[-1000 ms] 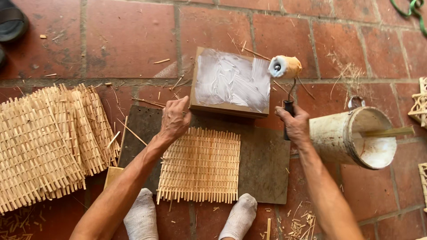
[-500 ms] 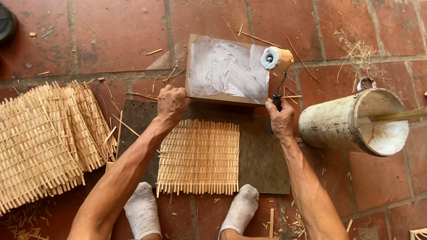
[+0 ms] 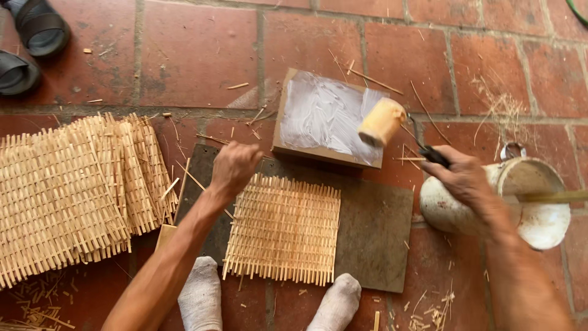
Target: The person applies white adhesive to a cardboard square using a paint roller, then places a woven bamboo mat on top and presses it down. They use a small wooden stick to adjust the mat edges and then stack the finished unit with others.
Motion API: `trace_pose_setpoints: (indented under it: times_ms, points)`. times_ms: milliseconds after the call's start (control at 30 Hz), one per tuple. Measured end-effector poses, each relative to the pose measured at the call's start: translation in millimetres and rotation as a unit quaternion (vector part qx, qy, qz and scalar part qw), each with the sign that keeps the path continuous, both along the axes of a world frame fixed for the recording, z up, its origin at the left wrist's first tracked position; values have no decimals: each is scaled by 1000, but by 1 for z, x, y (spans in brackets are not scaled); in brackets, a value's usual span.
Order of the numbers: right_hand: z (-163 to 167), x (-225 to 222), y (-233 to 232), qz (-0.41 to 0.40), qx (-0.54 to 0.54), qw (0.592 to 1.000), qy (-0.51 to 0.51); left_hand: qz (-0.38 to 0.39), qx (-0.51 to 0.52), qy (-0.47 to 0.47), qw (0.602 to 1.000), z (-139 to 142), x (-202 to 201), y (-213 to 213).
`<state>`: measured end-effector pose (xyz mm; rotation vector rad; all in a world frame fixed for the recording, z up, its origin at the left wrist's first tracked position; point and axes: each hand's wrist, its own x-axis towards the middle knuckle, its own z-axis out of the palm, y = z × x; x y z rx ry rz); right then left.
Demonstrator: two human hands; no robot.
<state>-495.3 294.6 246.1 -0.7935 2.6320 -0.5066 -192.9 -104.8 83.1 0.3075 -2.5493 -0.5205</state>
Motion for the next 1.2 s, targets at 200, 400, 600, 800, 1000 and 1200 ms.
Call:
trace_pose_setpoints:
  times_ms: [200,400,600,800,1000,1200]
  points:
    - [60,-77,-2,43,255,963,75,-34,101,18,994,0,117,105]
    - [47,-136,-62,66,274,958,49,-92,192,-69,975,-14,178,134]
    - [13,-121,-191,189,202,961,4,-68,234,-87,966,-29,199,138]
    - [-7,-82,-286,238,173,954,54,-69,236,-132,960,-34,202,137]
    - [8,-149,-188,181,237,955,13,-66,236,-116,963,-38,205,140]
    - [32,-210,-44,9,350,933,80,-74,253,-144,954,-32,202,140]
